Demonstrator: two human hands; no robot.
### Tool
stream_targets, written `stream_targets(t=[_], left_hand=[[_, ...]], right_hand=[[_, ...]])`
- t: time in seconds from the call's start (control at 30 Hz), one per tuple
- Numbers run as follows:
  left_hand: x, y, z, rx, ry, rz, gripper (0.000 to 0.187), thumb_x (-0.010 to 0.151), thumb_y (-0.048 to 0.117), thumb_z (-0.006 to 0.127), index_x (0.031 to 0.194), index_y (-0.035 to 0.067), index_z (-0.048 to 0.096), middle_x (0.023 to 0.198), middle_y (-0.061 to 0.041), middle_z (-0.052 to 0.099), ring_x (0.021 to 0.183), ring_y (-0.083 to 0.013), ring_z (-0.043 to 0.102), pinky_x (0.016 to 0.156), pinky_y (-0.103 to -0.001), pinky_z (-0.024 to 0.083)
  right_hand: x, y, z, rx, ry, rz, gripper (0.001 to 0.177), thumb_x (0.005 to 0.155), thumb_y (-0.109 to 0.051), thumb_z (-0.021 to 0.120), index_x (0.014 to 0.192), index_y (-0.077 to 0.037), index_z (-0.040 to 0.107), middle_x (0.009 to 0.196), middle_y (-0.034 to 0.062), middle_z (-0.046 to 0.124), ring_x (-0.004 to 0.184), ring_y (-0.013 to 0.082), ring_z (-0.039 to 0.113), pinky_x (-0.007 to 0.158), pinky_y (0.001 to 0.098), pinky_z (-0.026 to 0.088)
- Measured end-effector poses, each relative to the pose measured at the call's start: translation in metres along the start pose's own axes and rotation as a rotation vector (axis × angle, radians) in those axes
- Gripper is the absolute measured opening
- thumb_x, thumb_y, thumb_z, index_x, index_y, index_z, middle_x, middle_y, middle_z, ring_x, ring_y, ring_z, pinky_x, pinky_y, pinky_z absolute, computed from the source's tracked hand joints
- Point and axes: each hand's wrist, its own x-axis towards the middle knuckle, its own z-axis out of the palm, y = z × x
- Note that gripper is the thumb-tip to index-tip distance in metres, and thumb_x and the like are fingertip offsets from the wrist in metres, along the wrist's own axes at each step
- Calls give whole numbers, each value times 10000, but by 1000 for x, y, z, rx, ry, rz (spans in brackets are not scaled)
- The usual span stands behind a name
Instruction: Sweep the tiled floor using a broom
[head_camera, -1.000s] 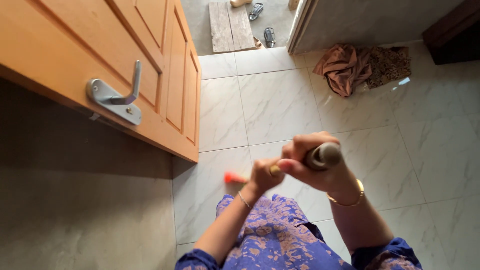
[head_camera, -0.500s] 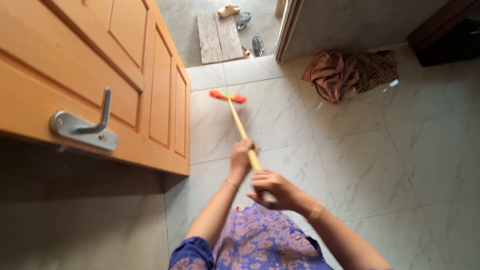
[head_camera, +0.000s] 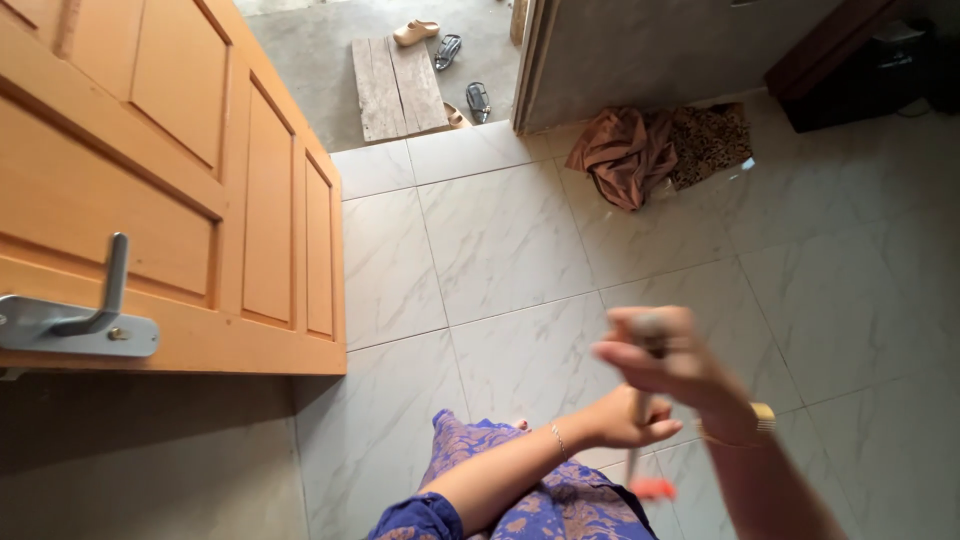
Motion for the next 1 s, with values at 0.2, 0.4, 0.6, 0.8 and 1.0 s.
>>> stream_targets(t=[0.2,0.4,0.6,0.8,1.0], left_hand=[[-6,-47,22,-115,-79,-135,351,965,299,644,731,39,627,636,-71,600,624,-221,600,616,-428,504],[19,-8,-55,63,144,-40,150,902,250,673,965,115,689,848,-139,694,811,-344,686,720,-450,554],[1,-82,-162,426,262,-21,178,816,258,730,976,181,741,803,-96,745,759,-299,744,685,-412,584],[-14,-129,-144,672,661,-186,205,884,215,693,752,84,605,792,-79,690,823,-316,685,696,-442,560],[21,-80,-80,536,614,-115,211,886,227,732,762,91,628,795,-119,673,821,-354,674,715,-458,555]], right_hand=[[13,42,17,-345,-71,97,460,906,-174,788,646,-62,426,576,-25,331,557,76,309,462,279,299],[-12,-32,-2,-398,50,-241,404,851,-139,783,603,-92,467,502,8,446,438,97,418,423,287,359],[19,28,19,-472,37,-494,358,849,-24,741,613,-66,475,553,49,452,471,185,471,482,337,383],[1,94,39,-428,34,-578,251,895,19,679,734,-42,495,668,62,507,652,214,598,815,392,606],[-61,56,-16,-464,146,-271,48,847,-24,706,808,-25,678,715,62,681,611,149,650,680,323,564]])
